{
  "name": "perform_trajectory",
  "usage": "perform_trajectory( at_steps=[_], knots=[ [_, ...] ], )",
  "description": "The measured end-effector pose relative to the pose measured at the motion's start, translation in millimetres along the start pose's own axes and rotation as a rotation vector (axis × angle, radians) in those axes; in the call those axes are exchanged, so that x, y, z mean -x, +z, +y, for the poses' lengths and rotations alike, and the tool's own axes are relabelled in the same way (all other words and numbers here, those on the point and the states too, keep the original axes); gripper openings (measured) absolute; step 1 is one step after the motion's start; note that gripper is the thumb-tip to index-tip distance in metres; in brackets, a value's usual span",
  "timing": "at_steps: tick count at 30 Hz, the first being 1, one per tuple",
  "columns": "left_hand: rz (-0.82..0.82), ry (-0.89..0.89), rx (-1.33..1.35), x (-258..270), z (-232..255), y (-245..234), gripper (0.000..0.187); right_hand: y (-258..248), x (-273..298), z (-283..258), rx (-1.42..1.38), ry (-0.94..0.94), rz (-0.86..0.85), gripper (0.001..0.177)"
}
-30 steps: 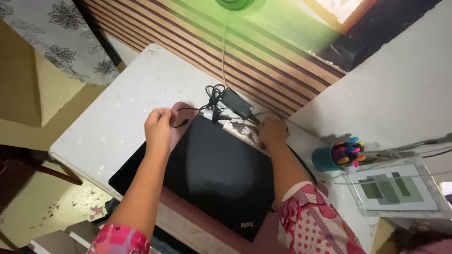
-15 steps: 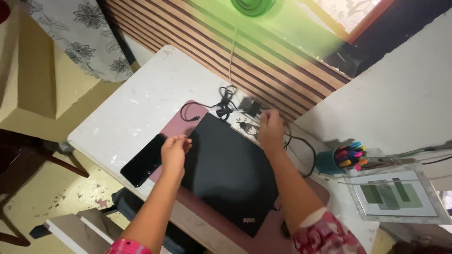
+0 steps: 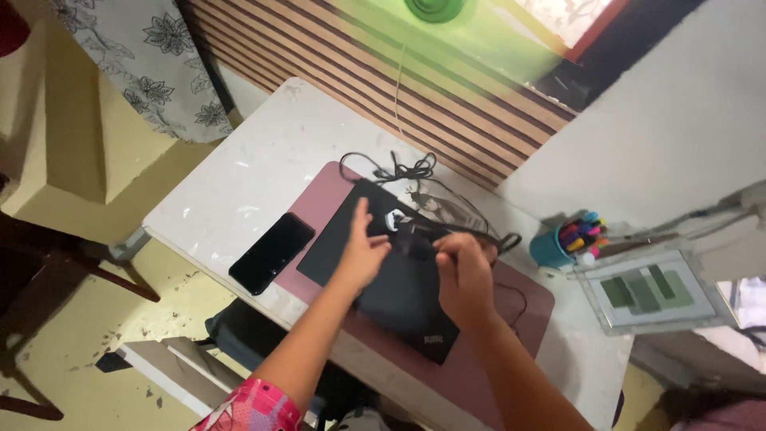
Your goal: The user is organizing various items including stationery, a laptop, and power cables on and around a desk.
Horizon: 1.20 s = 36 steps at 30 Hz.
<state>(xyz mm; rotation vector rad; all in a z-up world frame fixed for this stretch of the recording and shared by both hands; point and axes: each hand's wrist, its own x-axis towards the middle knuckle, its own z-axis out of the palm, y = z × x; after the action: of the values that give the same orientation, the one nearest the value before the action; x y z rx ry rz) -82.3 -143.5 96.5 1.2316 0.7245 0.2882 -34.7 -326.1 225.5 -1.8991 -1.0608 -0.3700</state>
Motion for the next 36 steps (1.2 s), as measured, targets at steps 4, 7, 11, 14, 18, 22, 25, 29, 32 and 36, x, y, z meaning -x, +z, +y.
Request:
perform_trajectory(
  at_steps=[4,7,11,14,18,22,25,29,32,36],
  knots=[
    [-0.272,0.324,-0.029,21.9,-47.5,-3.6,0.093,-7.4,51.8,-10.5,-0.202,0.079,-0.073,0.012],
    [-0.398,0.068,0.033,44.0,-53.1,-4.0,0.083,-17.3,76.1,-22.5,-0.132,0.053,-0.14,0.011],
    [-0.176,-0.205,-0.065,73.3,-69.0,1.2,0.057,-26.6,105.7,-34.1,0.028,0.063,-0.253,0.012],
    [0.003,-0.467,0.257,82.8,-124.3,8.0,0.054,-26.1,118.9,-48.7,0.124,0.042,-0.312,0.015],
    [-0.087,-1.001,0.845,125.5,-88.1,23.9,0.052,-25.1,152.3,-60.9,0.239,0.004,-0.473,0.018],
    [-0.017,-0.968,0.969,125.7,-114.1,5.9,0.035,-38.5,177.8,-59.7,0.235,0.106,-0.578,0.017],
    [0.082,-0.713,0.855,126.2,-108.3,-10.0,0.029,-45.8,188.7,-49.5,0.096,0.289,-0.487,0.037],
    [0.067,-0.415,0.555,161.1,-58.9,-17.2,0.029,-43.6,210.3,-7.9,0.117,0.487,-0.402,0.063],
    [0.096,-0.362,0.216,180.6,-47.1,-20.2,0.041,-39.9,203.8,-5.9,0.121,0.598,-0.51,0.058],
    [0.14,0.027,-0.511,195.8,-62.0,-29.3,0.061,-19.8,182.1,-18.8,0.037,0.577,-0.499,0.053]
  ],
)
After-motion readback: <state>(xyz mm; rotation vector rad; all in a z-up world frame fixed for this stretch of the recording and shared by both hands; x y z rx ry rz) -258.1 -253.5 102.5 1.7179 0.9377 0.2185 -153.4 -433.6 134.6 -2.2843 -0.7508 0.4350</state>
